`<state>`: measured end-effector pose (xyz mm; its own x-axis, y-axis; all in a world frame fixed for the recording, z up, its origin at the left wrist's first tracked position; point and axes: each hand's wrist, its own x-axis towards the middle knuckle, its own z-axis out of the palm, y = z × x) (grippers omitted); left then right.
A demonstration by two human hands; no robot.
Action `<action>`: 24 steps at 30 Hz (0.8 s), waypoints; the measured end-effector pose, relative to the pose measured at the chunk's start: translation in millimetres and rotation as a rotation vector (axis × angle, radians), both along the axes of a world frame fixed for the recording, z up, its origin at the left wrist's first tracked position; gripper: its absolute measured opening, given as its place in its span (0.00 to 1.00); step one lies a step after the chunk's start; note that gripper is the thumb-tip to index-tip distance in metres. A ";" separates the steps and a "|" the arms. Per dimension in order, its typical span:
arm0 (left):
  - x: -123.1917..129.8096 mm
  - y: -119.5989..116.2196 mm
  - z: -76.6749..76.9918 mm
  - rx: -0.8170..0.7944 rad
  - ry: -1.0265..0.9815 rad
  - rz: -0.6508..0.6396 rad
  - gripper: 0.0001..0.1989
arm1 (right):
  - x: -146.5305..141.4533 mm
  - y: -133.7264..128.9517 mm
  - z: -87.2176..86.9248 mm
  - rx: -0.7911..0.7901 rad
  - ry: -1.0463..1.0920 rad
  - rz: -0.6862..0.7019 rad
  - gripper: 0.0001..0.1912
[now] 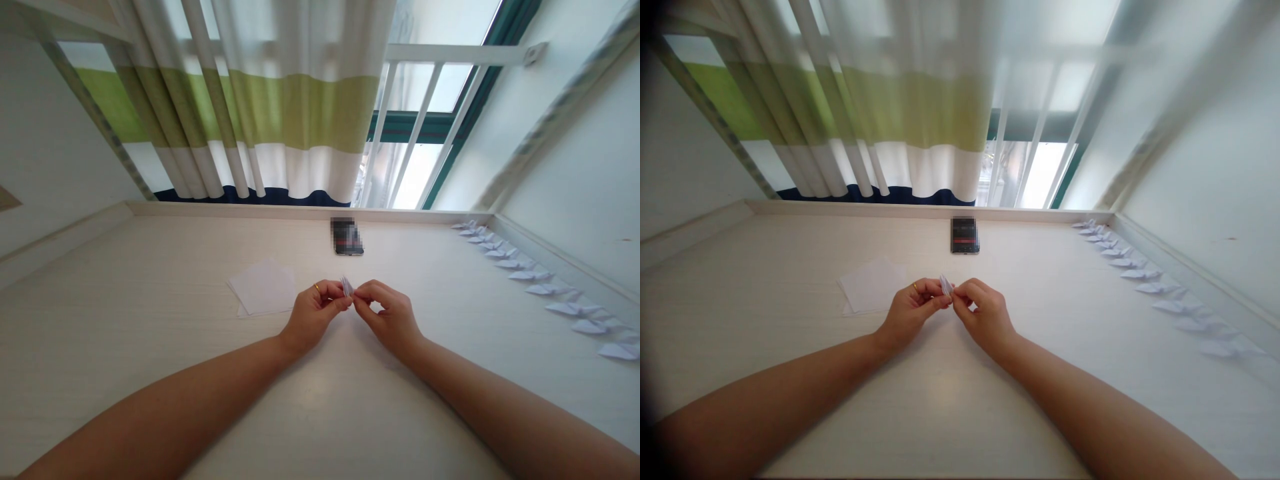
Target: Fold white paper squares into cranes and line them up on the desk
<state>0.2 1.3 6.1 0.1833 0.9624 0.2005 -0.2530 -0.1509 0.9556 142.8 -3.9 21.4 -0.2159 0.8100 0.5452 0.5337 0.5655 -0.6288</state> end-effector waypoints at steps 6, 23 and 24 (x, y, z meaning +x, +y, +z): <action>-1.8 2.7 -2.7 -0.048 0.001 0.043 0.08 | 1.7 -1.3 0.3 0.027 0.000 0.144 0.07; -3.2 3.7 -2.1 -0.021 0.036 0.059 0.06 | 2.2 4.6 -2.5 -0.267 0.220 0.076 0.05; -3.2 4.0 -2.5 -0.020 0.039 0.063 0.06 | 2.2 4.6 -2.5 -0.309 0.258 0.083 0.05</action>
